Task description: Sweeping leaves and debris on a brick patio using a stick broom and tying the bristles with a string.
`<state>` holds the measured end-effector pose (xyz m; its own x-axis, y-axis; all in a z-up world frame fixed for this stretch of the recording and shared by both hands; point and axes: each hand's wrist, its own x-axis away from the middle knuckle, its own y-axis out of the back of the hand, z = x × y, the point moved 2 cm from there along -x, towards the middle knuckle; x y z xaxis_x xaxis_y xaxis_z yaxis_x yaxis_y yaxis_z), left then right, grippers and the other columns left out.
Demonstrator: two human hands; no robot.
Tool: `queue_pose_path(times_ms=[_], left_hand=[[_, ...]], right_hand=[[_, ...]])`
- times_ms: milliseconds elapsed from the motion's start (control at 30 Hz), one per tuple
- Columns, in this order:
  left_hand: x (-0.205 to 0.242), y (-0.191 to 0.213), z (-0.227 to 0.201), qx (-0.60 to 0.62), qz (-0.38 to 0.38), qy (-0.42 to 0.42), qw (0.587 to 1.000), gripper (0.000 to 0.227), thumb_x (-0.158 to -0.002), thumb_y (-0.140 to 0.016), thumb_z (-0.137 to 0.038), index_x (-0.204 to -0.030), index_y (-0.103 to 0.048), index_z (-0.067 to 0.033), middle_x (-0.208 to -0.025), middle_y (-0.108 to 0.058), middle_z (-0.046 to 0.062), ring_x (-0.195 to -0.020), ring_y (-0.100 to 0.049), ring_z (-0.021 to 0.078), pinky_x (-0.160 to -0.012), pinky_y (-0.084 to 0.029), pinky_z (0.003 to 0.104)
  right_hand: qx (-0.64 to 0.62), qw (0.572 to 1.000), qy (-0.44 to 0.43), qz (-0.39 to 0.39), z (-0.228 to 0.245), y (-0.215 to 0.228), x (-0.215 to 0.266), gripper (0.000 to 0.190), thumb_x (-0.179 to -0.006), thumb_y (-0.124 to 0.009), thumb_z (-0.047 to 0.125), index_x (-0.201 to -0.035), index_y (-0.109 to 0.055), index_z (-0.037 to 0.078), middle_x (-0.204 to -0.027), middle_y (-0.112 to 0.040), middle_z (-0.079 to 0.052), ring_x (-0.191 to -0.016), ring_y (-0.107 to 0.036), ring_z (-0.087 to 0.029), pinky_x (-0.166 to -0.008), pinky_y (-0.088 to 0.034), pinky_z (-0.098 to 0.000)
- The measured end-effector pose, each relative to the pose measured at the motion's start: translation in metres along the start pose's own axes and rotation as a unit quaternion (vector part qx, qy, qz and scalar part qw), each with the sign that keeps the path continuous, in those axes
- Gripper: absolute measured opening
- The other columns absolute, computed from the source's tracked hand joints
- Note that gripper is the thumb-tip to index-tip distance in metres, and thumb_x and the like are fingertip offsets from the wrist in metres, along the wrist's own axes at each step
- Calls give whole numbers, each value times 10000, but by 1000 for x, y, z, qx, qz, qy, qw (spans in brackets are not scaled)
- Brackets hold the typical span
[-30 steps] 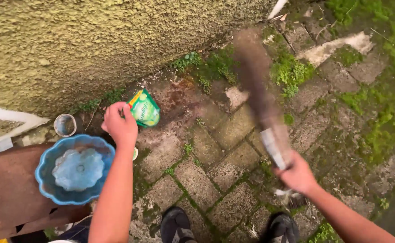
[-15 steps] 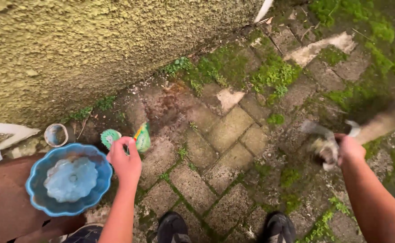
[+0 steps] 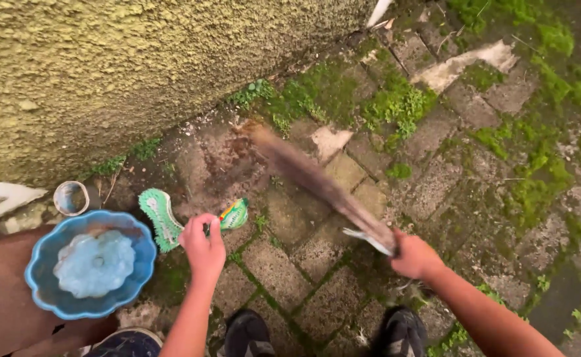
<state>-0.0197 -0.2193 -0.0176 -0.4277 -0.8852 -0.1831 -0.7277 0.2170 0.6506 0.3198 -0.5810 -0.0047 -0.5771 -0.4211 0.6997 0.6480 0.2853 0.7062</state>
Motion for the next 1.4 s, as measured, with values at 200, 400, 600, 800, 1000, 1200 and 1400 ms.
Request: queue_pose_path(times_ms=[200, 400, 600, 800, 1000, 1200, 1400], left_hand=[[15, 17, 1, -21, 25, -19, 999, 434, -1076, -383, -505, -954, -645, -182, -972, -656, -40, -1006, -623, 192, -1037, -301, 405], [25, 22, 3, -24, 44, 34, 998, 212, -1053, -493, -304, -999, -654, -175, -998, -662, -41, -1044, -611, 197, -1067, -287, 393], [18, 3, -3, 3, 26, -21, 999, 32, -988, -642, -178, -1018, -650, -188, -942, -624, -49, -962, -634, 197, -1010, -351, 410], [19, 0, -6, 12, 31, -11, 999, 44, -998, -626, -186, -1032, -655, -183, -939, -617, -45, -961, -631, 193, -1032, -336, 434], [23, 12, 5, 6, 39, 7, 999, 64, -991, -627, -183, -1044, -662, -178, -942, -604, -43, -980, -630, 192, -1053, -334, 444], [20, 20, -1, 30, 36, 20, 999, 68, -992, -621, -135, -1033, -669, -158, -944, -619, -21, -972, -629, 204, -1032, -328, 443], [2, 39, -12, 72, 30, 38, 996, 111, -1001, -579, -106, -968, -677, -146, -920, -645, 2, -959, -624, 206, -1025, -308, 454]], right_hand=[[-68, 965, -242, -78, -58, 94, 25, 493, -809, -771, 226, -1297, -704, 187, -1040, -800, -105, -832, -771, -267, -680, -630, -380], [-424, 816, -312, -240, -75, 90, 5, 294, -1011, -728, 183, -971, -613, -84, -895, -663, -236, -634, -625, -338, -436, -511, -426], [-309, 930, -59, -190, 64, 88, 45, 589, -747, -863, 245, -1253, -722, -23, -1251, -705, -300, -1254, -606, -460, -1075, -460, -589], [-317, 947, 15, 52, 151, 78, 46, 592, -628, -899, 288, -1124, -781, -14, -1152, -749, -268, -1191, -676, -407, -1003, -506, -501], [-353, 932, -79, -22, 118, 98, 37, 804, -614, -901, 395, -1256, -716, -52, -1245, -701, -316, -1258, -619, -435, -1048, -481, -533], [-423, 882, -131, -160, 90, 115, 27, 367, -888, -623, 349, -1141, -804, 154, -1208, -709, -230, -1209, -626, -408, -1002, -483, -510], [-564, 767, -47, -301, 58, 59, 21, 405, -867, -802, 213, -1205, -699, 15, -1121, -687, -191, -1035, -637, -288, -909, -491, -504]])
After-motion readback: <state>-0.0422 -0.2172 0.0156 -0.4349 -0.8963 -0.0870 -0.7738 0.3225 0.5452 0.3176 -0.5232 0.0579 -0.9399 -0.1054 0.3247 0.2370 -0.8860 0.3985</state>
